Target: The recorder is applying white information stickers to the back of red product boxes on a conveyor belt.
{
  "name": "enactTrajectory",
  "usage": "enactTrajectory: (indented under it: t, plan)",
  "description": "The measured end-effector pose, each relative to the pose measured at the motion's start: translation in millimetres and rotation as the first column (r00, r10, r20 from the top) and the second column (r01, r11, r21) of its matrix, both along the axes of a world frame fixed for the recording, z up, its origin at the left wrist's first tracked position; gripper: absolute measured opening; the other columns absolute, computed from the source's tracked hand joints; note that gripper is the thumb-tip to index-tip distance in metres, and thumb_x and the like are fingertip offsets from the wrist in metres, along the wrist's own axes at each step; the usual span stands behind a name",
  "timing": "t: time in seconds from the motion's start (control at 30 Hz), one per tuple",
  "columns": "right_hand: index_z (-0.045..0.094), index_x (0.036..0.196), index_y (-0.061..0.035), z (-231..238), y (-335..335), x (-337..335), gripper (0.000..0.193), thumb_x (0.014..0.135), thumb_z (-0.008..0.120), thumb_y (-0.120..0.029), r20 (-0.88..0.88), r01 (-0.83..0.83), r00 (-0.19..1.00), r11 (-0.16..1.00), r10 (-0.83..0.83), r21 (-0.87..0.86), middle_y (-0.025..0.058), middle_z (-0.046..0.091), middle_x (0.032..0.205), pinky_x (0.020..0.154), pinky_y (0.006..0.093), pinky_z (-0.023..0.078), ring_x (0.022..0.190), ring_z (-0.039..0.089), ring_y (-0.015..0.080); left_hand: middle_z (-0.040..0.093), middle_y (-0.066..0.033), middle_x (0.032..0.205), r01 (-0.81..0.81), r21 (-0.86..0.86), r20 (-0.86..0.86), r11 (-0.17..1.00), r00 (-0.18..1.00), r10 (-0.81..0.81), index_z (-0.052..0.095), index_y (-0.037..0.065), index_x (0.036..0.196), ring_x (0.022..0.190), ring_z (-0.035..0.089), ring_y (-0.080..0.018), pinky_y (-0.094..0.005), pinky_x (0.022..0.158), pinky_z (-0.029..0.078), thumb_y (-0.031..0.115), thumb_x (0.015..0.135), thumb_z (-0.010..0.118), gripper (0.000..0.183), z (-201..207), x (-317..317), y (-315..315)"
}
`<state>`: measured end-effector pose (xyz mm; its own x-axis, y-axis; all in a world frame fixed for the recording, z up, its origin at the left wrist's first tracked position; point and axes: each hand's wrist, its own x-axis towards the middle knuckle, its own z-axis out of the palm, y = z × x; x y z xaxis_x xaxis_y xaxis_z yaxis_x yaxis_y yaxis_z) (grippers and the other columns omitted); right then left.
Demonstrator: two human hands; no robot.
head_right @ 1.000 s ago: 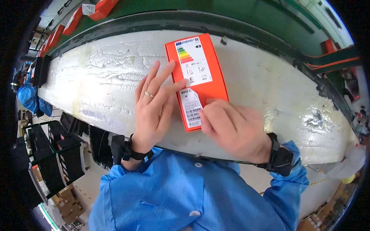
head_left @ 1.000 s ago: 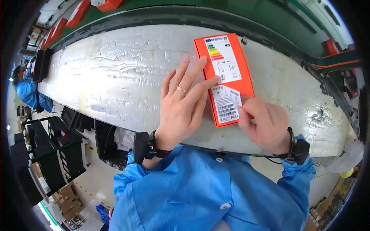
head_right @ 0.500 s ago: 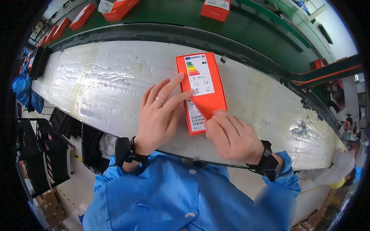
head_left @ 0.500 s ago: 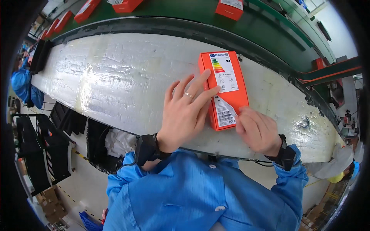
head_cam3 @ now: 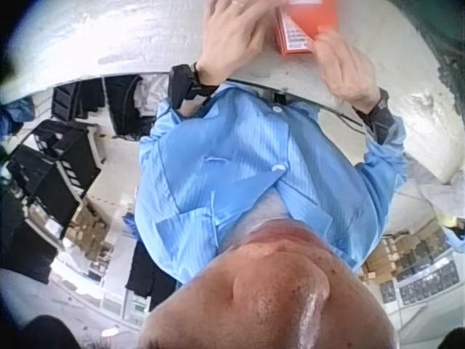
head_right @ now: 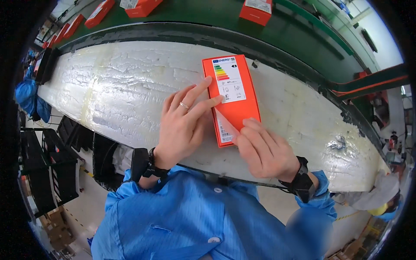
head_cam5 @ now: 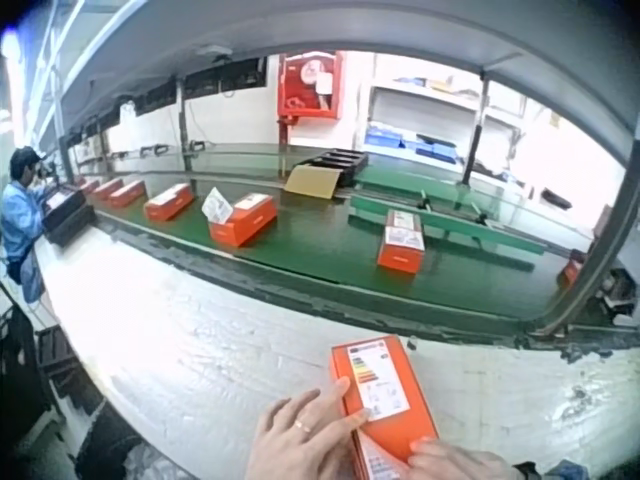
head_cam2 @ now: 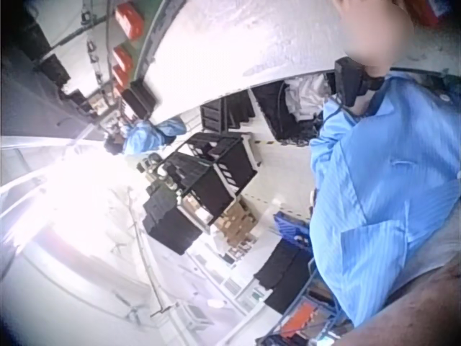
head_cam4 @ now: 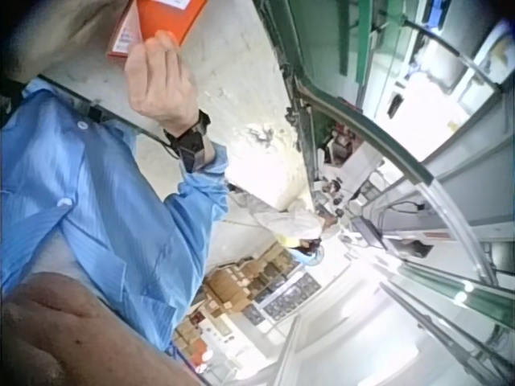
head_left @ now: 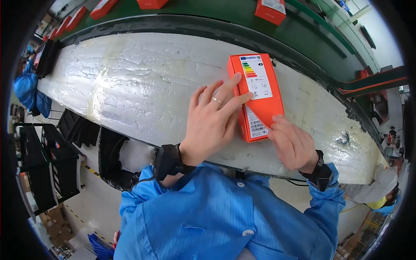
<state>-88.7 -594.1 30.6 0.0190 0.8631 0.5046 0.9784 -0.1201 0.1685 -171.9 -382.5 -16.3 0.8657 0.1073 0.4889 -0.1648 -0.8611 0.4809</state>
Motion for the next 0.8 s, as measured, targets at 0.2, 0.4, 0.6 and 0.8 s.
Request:
enactTrajectory:
  t: [0.2, 0.4, 0.6, 0.8]
  plan:
    - [0.057, 0.087, 0.0023, -1, -1, 2, 0.018, 0.086, 0.069, -0.011, 0.071, -0.086, 0.994, 0.996, 0.086, 0.001, 0.0155, 0.064, 0.088, 0.078, 0.0384, 0.062, 0.087, 0.07, 0.0317, 0.05, -0.0087, 0.145, 0.01, 0.018, -0.009, 1.0, 1.0, -0.01, 0.066, 0.017, 0.12, 0.123, 0.051, -0.0329, -0.0434, 0.103, 0.035, 0.001, 0.081, 0.055, 0.044, 0, 1, 1]
    - [0.055, 0.087, 0.0022, -9, -6, 2, 0.022, 0.087, 0.069, -0.015, 0.078, -0.199, 0.978, 0.977, 0.193, 0.075, 0.0179, 0.065, 0.087, 0.079, 0.0414, 0.062, 0.087, 0.07, 0.0333, 0.049, -0.0094, 0.146, 0.026, 0.033, -0.03, 0.999, 0.999, -0.025, 0.066, 0.016, 0.121, 0.124, 0.052, -0.0308, -0.0423, 0.104, 0.034, 0.003, 0.086, 0.053, 0.039, 2, 1, 2]
    - [0.053, 0.089, 0.0014, -19, -12, 5, 0.021, 0.089, 0.066, -0.014, 0.092, -0.287, 0.957, 0.948, 0.276, 0.14, 0.019, 0.064, 0.086, 0.079, 0.0423, 0.062, 0.086, 0.07, 0.0336, 0.049, -0.0095, 0.146, 0.036, 0.032, -0.053, 0.999, 0.998, -0.034, 0.068, 0.015, 0.118, 0.125, 0.051, -0.0283, -0.0428, 0.106, 0.033, 0.009, 0.092, 0.052, 0.03, 3, 1, 3]
    - [0.053, 0.089, 0.0008, -2, -19, 2, 0.018, 0.089, 0.065, -0.013, 0.12, -0.455, 0.891, 0.864, 0.439, 0.215, 0.0175, 0.066, 0.087, 0.078, 0.0424, 0.062, 0.085, 0.07, 0.0329, 0.047, -0.0098, 0.147, 0.042, 0.021, -0.104, 0.999, 0.994, -0.04, 0.066, 0.014, 0.122, 0.128, 0.05, -0.0257, -0.0445, 0.11, 0.029, 0.009, 0.094, 0.05, 0.032, 3, 1, 2]
